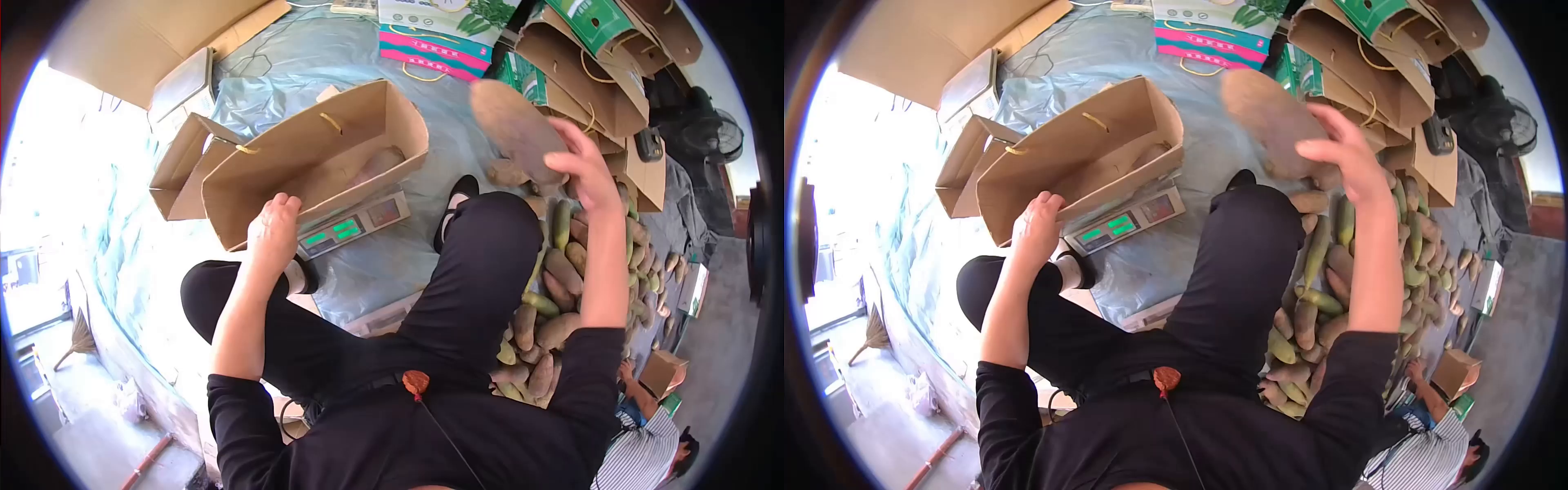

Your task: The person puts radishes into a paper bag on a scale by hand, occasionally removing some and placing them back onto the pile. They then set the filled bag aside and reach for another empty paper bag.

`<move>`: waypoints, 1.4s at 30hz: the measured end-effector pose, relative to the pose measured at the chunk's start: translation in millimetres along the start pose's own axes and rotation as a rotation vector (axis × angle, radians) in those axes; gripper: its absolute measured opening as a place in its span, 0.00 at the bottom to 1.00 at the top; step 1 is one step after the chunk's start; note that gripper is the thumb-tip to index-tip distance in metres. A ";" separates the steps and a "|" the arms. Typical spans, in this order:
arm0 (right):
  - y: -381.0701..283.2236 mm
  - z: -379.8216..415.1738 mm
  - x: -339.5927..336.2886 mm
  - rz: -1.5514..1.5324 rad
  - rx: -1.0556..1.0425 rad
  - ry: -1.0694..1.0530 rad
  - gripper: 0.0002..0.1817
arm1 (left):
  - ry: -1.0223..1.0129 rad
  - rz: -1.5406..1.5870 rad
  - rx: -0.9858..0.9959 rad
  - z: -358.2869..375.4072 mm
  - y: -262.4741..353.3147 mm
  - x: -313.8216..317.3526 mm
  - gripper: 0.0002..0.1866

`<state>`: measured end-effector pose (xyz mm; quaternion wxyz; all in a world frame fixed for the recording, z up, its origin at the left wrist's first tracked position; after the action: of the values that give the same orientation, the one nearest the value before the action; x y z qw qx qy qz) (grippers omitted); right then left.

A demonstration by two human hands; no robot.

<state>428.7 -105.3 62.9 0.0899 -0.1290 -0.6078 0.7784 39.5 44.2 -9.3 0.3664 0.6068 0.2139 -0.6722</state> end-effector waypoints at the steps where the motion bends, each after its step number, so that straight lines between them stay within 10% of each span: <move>1: -21.0 -11.4 16.4 0.086 -0.011 -0.064 0.39 | 0.008 -0.064 0.022 -1.6 10.5 1.0 0.11; 18: 97.5 -156.6 406.5 1.044 0.026 -0.916 0.27 | -0.065 -0.191 0.060 -0.6 10.1 -2.4 0.07; 25: 137.0 -158.7 416.9 1.113 0.074 -0.928 0.17 | -0.002 -0.165 0.113 -0.1 11.3 -6.4 0.09; 27: 130.1 -171.1 439.3 1.160 -0.247 -0.880 0.15 | 0.035 -0.129 0.113 0.0 11.2 -7.9 0.07; 36: -49.0 -91.6 190.2 0.552 -0.434 -0.488 0.28 | -0.002 -0.114 0.100 -1.2 13.9 -10.3 0.11; 42: 64.0 -16.7 -27.7 0.336 -0.203 0.157 0.25 | 0.009 -0.107 0.107 -2.8 4.9 -2.0 0.15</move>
<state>461.3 -113.8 -0.4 -0.0077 -0.2971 -0.6442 0.7047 45.0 43.6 -7.1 0.2961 0.6160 0.2117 -0.6986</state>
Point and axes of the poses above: each hand's wrist, its own z-axis away from the middle knuckle, its own x-axis out of the palm, y = z × x, the point moved 6 cm from there along -z, towards the middle knuckle, and after that the axes turned 1 degree about -y, right-handed, at the moved point
